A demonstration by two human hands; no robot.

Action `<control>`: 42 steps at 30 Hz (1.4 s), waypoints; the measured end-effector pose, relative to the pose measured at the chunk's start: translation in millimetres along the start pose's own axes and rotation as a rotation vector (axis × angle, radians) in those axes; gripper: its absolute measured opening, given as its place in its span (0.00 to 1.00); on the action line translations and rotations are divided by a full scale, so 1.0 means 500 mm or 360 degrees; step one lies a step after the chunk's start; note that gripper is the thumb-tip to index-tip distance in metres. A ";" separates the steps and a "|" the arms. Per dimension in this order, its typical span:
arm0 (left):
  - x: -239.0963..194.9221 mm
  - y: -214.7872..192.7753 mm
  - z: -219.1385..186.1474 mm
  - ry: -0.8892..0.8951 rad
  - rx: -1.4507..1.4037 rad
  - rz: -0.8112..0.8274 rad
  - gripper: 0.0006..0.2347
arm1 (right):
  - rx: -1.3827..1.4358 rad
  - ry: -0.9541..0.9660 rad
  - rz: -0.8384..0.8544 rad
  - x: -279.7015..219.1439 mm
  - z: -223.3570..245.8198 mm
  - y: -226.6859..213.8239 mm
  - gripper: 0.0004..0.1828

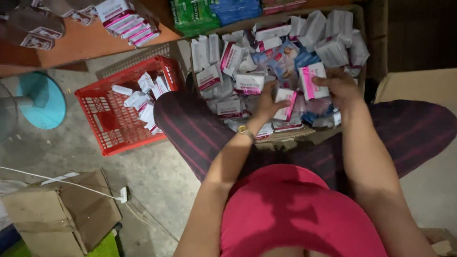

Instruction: Stocking and organizing boxed cosmetic and soap products onto shelves.

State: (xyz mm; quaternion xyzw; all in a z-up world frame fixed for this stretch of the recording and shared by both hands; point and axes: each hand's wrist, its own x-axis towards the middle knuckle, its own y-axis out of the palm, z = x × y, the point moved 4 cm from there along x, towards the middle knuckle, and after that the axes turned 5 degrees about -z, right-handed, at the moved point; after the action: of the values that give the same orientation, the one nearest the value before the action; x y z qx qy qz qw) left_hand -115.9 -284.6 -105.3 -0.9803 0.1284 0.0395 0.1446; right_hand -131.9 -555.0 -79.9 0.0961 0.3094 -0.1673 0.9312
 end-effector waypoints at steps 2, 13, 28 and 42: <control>-0.004 0.002 -0.016 0.0032 0.0299 0.0046 0.39 | -0.0026 0.0208 -0.0036 0.010 -0.025 -0.009 0.20; -0.338 -0.153 -0.277 0.0710 0.0444 0.0969 0.07 | 0.0287 0.0378 -0.0182 0.078 -0.095 -0.044 0.22; -0.326 -0.167 -0.359 -0.0011 0.0752 0.1080 0.14 | 0.0333 0.0136 -0.0249 0.135 -0.065 -0.058 0.26; -0.264 -0.108 -0.110 -0.0245 0.0775 0.0633 0.13 | 0.0450 0.0121 0.0136 0.108 -0.010 -0.015 0.19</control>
State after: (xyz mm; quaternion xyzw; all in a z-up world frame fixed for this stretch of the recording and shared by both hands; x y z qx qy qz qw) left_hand -226.6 -219.3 -22.7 -0.8668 0.3118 0.1093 0.3735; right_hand -96.9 -574.0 -117.1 0.2456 0.3133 -0.1657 0.9022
